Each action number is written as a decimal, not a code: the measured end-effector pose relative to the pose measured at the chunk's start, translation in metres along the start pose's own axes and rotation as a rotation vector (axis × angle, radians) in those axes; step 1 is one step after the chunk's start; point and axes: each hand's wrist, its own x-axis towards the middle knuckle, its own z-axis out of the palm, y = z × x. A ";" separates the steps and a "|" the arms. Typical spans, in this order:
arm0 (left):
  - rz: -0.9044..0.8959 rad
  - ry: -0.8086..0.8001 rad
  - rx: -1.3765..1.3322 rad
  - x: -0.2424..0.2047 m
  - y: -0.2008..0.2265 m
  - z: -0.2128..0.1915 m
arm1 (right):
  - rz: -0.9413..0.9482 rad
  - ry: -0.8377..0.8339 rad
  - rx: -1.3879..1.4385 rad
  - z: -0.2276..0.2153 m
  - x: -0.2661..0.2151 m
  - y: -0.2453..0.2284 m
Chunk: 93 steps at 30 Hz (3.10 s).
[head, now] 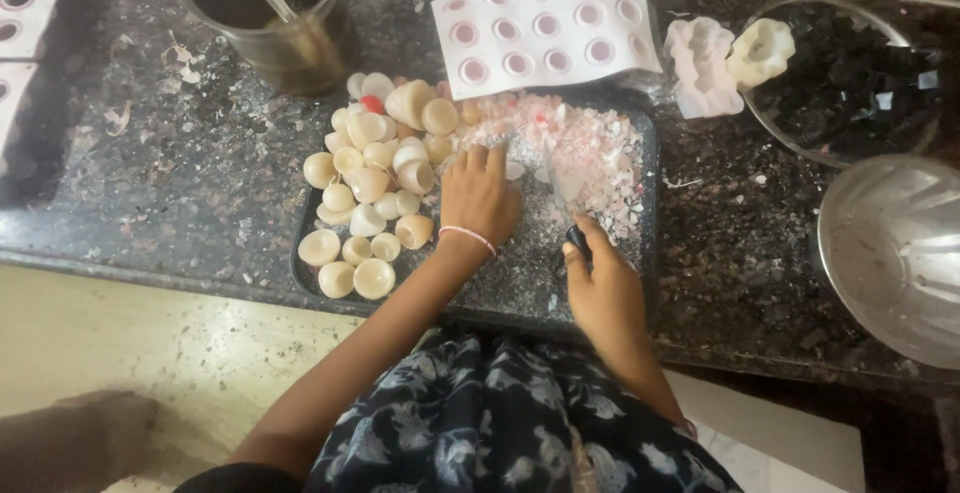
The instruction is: The recorder is gathering and preparing wax fragments from a tray into a larger container, then using a knife to shave or refine pieces of wax.
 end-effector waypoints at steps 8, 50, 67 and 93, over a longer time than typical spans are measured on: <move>-0.033 -0.163 0.076 0.005 -0.027 0.022 | 0.165 -0.011 -0.006 -0.003 0.002 -0.011; -0.147 -0.239 -0.036 0.004 -0.014 0.008 | -0.271 -0.233 -0.202 0.017 0.040 0.027; -0.196 -0.262 0.214 0.098 -0.001 0.061 | -0.282 -0.321 -0.306 0.015 0.039 0.021; -0.237 -0.327 0.130 0.099 -0.016 0.082 | -0.148 -0.510 -0.402 0.014 0.052 -0.003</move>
